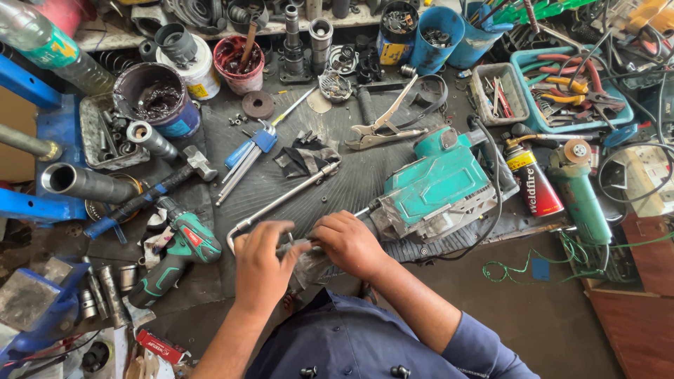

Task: The person grinds a metal component with an angle grinder, producing sparks over the workbench, then services a teal demolition hammer on the bench. They use a screwdriver and a hex key to loosen and remove parts from the tool's housing, handling small components and fasteners by hand.

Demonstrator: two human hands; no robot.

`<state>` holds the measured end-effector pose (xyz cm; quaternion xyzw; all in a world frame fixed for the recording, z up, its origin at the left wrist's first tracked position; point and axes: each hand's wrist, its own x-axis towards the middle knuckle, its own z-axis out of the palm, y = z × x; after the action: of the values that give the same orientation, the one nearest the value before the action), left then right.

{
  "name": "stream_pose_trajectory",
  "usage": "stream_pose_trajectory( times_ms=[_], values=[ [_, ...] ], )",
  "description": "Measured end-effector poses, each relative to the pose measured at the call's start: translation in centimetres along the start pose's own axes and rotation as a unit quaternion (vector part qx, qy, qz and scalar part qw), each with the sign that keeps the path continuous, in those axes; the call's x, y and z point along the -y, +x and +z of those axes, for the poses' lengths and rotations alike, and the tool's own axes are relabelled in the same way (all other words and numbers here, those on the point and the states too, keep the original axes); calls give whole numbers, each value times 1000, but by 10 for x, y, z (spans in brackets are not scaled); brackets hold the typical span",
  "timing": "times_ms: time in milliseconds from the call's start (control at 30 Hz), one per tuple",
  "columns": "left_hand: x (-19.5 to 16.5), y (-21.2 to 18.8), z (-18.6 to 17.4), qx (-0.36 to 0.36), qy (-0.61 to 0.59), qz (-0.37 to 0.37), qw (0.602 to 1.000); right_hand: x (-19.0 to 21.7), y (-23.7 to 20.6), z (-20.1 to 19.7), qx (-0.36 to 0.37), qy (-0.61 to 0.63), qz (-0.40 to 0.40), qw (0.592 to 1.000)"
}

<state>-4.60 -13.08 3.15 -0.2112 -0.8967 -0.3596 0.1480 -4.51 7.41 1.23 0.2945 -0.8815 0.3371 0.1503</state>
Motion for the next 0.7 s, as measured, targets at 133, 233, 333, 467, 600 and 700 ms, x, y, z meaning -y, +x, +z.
stream_pose_trajectory(
  times_ms=[133,233,333,467,600,700],
  values=[
    [6,-3,-13,-24,94,129,987,-3,-4,1,0,-13,-6,1000],
    [5,-4,-11,16,121,121,985,-3,-7,2,5,-22,-8,1000],
    [-5,-7,-3,48,79,99,991,-2,-4,2,2,-26,7,1000],
    [-16,-9,-7,21,-1,115,993,-3,1,-3,2,-21,23,1000],
    [-6,0,-23,49,7,198,979,-7,5,-5,30,-6,22,999],
    [8,3,-26,49,35,230,971,-9,6,-2,47,-5,21,999]
  ],
)
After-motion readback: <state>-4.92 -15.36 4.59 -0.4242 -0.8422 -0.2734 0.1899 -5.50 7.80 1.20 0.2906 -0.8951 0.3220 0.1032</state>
